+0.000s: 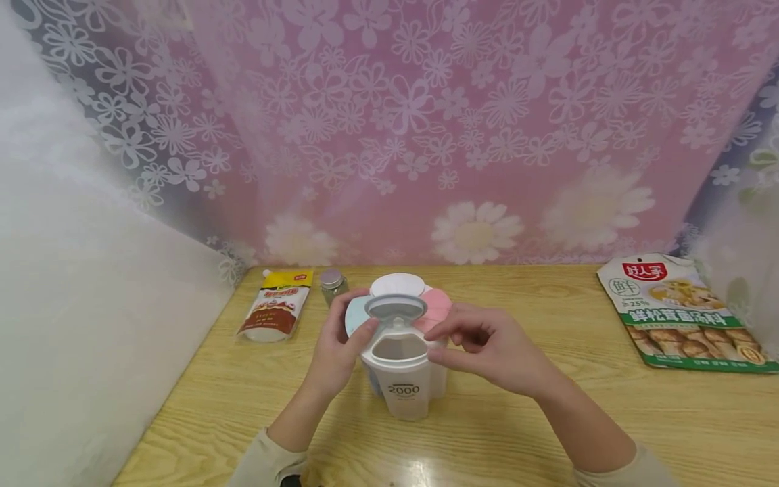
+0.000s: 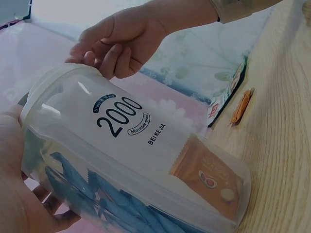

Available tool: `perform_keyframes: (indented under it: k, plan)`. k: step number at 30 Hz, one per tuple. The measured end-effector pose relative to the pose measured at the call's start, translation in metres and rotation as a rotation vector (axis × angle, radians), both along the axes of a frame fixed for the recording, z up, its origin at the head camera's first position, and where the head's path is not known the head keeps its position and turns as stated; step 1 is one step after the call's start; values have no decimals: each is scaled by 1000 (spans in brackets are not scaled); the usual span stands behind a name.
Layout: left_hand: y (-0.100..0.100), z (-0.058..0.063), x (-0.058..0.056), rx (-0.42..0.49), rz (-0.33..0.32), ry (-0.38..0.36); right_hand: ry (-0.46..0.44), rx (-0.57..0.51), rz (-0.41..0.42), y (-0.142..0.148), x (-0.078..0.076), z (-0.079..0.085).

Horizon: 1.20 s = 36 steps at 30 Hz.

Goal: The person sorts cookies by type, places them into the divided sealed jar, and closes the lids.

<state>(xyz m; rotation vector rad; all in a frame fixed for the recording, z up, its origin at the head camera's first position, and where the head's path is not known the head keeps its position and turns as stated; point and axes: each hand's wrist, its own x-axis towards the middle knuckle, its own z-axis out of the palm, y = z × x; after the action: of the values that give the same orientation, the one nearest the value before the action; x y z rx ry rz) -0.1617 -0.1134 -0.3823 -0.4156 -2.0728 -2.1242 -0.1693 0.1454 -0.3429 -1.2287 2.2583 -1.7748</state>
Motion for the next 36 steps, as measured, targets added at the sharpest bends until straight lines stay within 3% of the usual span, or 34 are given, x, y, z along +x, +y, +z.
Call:
perform_keyframes:
  k: [12, 25, 36]
  plan:
    - [-2, 0, 0, -16, 13, -1, -145, -98, 46, 29, -3, -16]
    - [-4, 1, 2, -5, -7, 2, -230, 86, -98, 62, -5, -33]
    - [-3, 1, 0, -37, -8, -2, -314, 86, -120, 100, 0, -57]
